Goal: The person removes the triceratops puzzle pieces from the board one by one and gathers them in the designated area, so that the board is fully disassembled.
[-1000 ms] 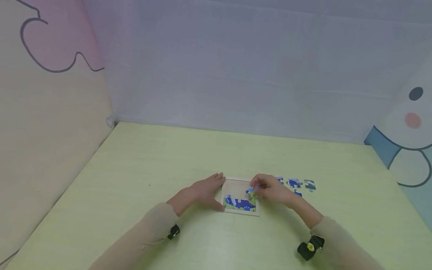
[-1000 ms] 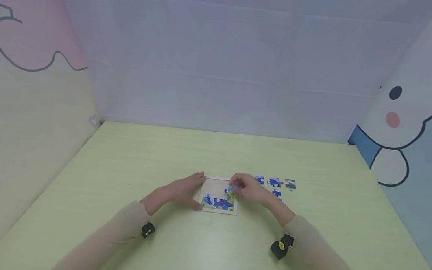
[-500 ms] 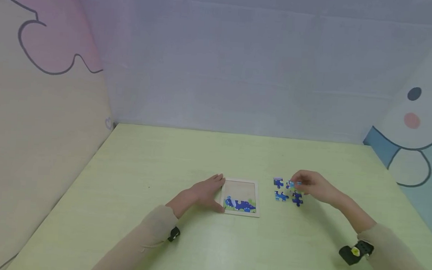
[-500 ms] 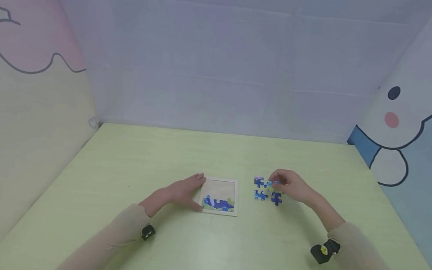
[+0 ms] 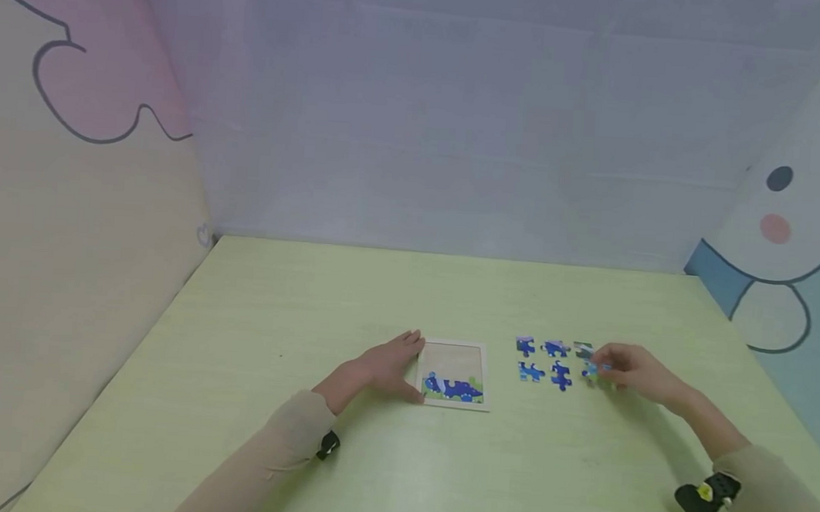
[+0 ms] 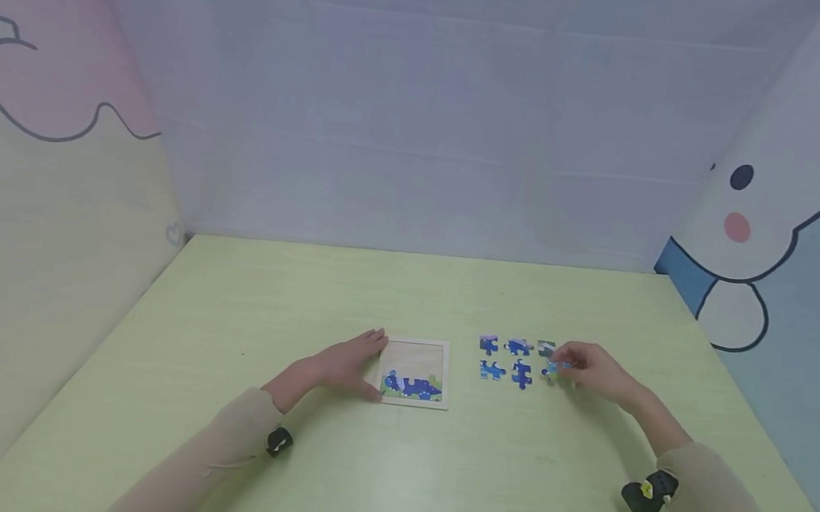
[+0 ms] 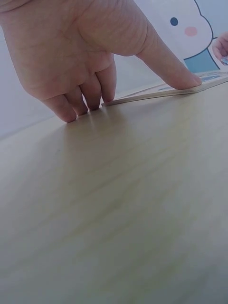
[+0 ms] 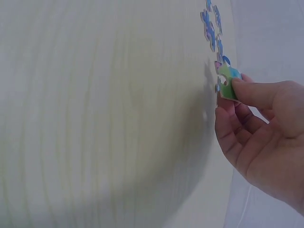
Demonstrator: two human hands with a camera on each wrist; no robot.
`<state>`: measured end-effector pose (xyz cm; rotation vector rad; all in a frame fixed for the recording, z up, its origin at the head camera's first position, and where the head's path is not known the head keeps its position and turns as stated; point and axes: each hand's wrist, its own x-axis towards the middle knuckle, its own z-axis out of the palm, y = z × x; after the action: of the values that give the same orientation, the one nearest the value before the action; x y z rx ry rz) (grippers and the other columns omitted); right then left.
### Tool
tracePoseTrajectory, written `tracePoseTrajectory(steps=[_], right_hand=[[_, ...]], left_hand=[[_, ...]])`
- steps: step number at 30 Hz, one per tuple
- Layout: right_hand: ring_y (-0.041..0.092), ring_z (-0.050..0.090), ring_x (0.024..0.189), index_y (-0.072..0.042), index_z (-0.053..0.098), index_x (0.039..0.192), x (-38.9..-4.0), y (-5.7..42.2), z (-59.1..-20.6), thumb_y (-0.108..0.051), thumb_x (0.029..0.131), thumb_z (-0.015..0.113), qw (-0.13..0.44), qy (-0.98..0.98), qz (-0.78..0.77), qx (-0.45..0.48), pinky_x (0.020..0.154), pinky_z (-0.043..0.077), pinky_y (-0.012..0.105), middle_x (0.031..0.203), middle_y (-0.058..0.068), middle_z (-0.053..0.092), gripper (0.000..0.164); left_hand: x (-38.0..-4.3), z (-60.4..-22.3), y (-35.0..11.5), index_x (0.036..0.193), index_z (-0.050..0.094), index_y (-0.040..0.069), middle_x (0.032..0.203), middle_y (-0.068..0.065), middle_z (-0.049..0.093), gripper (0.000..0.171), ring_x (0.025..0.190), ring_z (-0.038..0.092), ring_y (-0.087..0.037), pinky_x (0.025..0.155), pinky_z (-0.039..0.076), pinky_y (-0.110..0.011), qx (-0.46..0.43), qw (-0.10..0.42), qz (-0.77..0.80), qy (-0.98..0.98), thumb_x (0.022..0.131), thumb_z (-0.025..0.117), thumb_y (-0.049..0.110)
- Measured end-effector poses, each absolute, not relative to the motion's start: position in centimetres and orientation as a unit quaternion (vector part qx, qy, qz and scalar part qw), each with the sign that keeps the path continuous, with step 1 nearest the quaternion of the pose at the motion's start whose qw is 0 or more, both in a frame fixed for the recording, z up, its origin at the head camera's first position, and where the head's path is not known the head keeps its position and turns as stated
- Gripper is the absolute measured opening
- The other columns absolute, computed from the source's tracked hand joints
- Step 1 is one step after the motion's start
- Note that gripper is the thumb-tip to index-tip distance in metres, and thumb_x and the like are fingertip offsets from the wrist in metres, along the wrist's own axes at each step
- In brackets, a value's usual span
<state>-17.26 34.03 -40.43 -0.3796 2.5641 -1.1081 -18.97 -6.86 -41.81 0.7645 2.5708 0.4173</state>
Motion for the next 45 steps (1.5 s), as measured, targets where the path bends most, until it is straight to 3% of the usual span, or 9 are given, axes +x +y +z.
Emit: tracePoseTrajectory(steps=[5,12,21,37,45], right_hand=[[0.01,0.049,0.061,0.006,0.058,0.1,-17.4,34.0,-41.4,-0.001,0.085,0.055,0.151,0.906,-0.374,-0.13,0.051,0.046,0.023,0.087,0.01,0.06,0.016],[0.011,0.055,0.071,0.004,0.061,0.095,-17.5,33.8,-41.9,-0.002,0.082,0.06,0.129,0.921,-0.343,-0.131,0.053,0.048,0.024,0.086,0.008,0.06,0.014],[0.009,0.054,0.069,0.003,0.062,0.091,-17.5,33.8,-41.9,-0.004,0.082,0.062,0.119,0.924,-0.338,-0.134,0.051,0.047,0.023,0.083,0.006,0.059,0.012],[0.013,0.054,0.072,0.004,0.062,0.096,-17.4,33.8,-41.5,-0.009,0.083,0.063,0.13,0.929,-0.323,-0.129,0.054,0.048,0.023,0.084,0.006,0.06,0.019],[0.011,0.052,0.07,0.003,0.062,0.096,-18.3,32.1,-40.4,-0.009,0.083,0.063,0.099,0.939,-0.293,-0.151,0.057,0.045,0.023,0.081,0.002,0.058,0.018]], left_hand=[[-19.0,-41.9,-7.0,0.143,0.022,0.002,0.151,-0.011,0.015,0.095,0.138,0.01,-0.026,0.111,0.017,-0.038,0.277,0.211,0.155,0.925,0.074,0.071,0.043],[-18.8,-41.6,-7.0,0.143,0.021,0.003,0.151,-0.01,0.013,0.095,0.138,0.009,-0.025,0.111,0.016,-0.038,0.272,0.213,0.158,0.925,0.073,0.071,0.043],[-18.7,-41.6,-7.0,0.143,0.021,0.003,0.151,-0.011,0.014,0.095,0.138,0.009,-0.025,0.111,0.016,-0.038,0.273,0.212,0.156,0.925,0.073,0.072,0.043],[-18.7,-41.4,-7.0,0.143,0.021,0.003,0.151,-0.01,0.014,0.094,0.139,0.009,-0.024,0.112,0.015,-0.036,0.274,0.212,0.155,0.925,0.075,0.071,0.042],[-18.8,-41.6,-6.8,0.143,0.021,0.002,0.151,-0.01,0.015,0.095,0.139,0.009,-0.024,0.112,0.017,-0.037,0.269,0.215,0.159,0.925,0.074,0.072,0.042]])
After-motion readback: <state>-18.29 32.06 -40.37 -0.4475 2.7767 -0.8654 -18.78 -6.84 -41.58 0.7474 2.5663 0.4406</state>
